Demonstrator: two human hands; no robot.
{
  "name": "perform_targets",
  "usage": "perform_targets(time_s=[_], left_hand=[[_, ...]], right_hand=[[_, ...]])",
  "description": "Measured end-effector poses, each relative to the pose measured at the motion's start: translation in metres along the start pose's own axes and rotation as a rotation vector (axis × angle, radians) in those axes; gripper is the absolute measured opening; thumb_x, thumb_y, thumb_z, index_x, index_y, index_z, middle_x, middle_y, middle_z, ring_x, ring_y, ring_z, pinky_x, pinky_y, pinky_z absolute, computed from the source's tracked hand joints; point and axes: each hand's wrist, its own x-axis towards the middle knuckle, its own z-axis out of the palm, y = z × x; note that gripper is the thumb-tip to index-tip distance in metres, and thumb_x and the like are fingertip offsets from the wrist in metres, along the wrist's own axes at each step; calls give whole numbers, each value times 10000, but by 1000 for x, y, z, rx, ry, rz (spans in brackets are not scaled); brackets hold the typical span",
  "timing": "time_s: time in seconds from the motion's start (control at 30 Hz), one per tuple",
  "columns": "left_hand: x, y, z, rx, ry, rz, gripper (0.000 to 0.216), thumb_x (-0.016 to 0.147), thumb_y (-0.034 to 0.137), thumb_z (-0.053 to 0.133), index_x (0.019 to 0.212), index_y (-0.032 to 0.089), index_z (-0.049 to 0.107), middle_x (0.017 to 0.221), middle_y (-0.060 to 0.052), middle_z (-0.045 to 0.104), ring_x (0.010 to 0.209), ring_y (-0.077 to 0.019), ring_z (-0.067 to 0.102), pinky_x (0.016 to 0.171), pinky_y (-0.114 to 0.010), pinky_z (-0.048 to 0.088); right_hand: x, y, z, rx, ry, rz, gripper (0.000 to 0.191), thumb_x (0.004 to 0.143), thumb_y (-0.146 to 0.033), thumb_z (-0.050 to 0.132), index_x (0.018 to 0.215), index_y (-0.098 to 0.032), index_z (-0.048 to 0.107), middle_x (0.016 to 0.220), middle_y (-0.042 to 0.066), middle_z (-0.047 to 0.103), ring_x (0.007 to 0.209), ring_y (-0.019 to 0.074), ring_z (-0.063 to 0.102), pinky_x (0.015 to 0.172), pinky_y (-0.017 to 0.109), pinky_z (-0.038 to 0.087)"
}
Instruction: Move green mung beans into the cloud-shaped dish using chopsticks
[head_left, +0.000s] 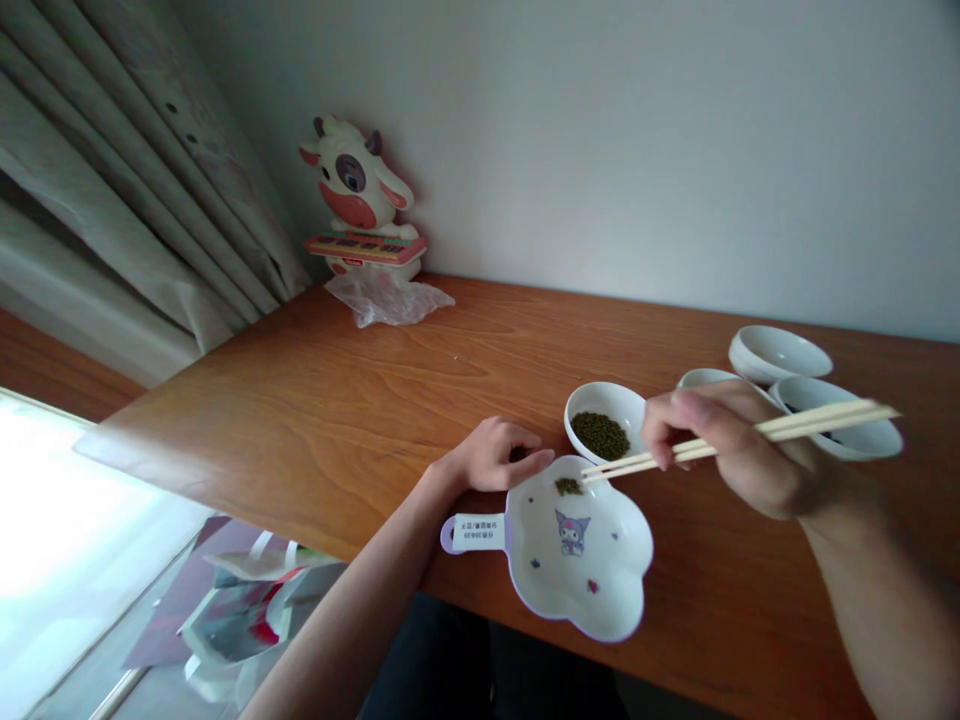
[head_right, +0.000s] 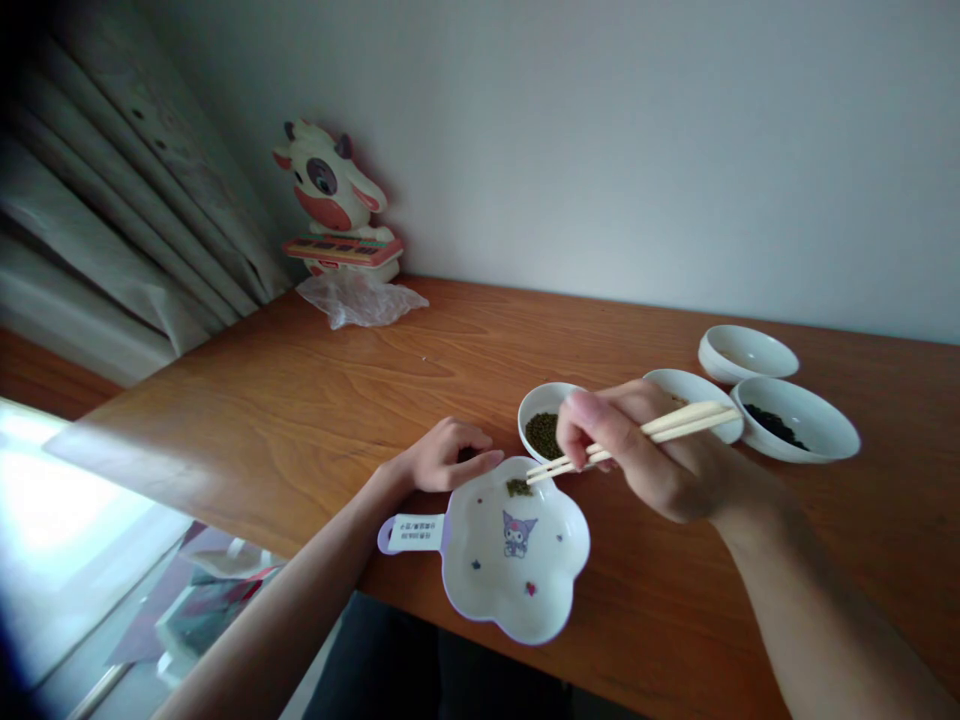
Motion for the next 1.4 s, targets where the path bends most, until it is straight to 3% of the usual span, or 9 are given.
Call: perform_targets(time_s=[0.13, 0.23, 0.37, 0.53, 0.73, 1.4], left_hand=[[0, 1, -1, 18, -13, -1, 531, 1107, 472, 464, 703, 161, 612, 705, -18, 668, 603, -103, 517, 611, -276, 354], [-1, 2, -2, 19, -17, 0, 544, 1113, 483, 455, 696, 163, 595, 705, -15, 657, 609, -103, 518, 620, -275, 359], [0, 1, -1, 10, -9, -1, 543, 1109, 484, 471, 696, 159, 606, 683, -11, 650, 581, -96, 490, 592, -277, 327], [0, 0, 0, -12, -27, -19, 490, 1098, 455, 493, 757, 148, 667, 729, -19, 700, 591, -91, 516, 588, -264, 333], [-2, 0, 0, -31, -21, -22, 482, 1087, 447, 501, 761, 142, 683, 696, -15, 677, 577, -87, 503, 580, -258, 337], [0, -1, 1, -54, -13, 2, 483, 1085, 449, 496, 787, 141, 720, 705, -16, 677, 576, -89, 498, 565, -260, 331]], right_hand=[[-14, 22, -33, -3, 226, 67, 710, 1131, -642, 268, 716, -236, 677, 668, 68, 629, 605, 221, 539, 633, 425, 375], [-18, 31, -43, -31, 290, 100, 670, 1119, -645, 298, 761, -240, 694, 681, 85, 635, 622, 238, 536, 642, 444, 366], [-13, 20, -28, 35, 209, 52, 692, 1129, -646, 262, 760, -240, 683, 707, 74, 653, 651, 232, 564, 658, 421, 391], [2, -4, 8, -14, -30, -11, 629, 1165, -565, 297, 766, -232, 651, 699, 21, 647, 642, 183, 565, 672, 368, 407], [11, -6, 32, 41, -162, 21, 562, 1165, -534, 321, 781, -232, 597, 708, -3, 593, 640, 164, 524, 659, 345, 412], [17, 1, 36, 82, -145, 29, 561, 1167, -511, 358, 762, -210, 601, 674, -12, 557, 620, 148, 514, 639, 313, 396]])
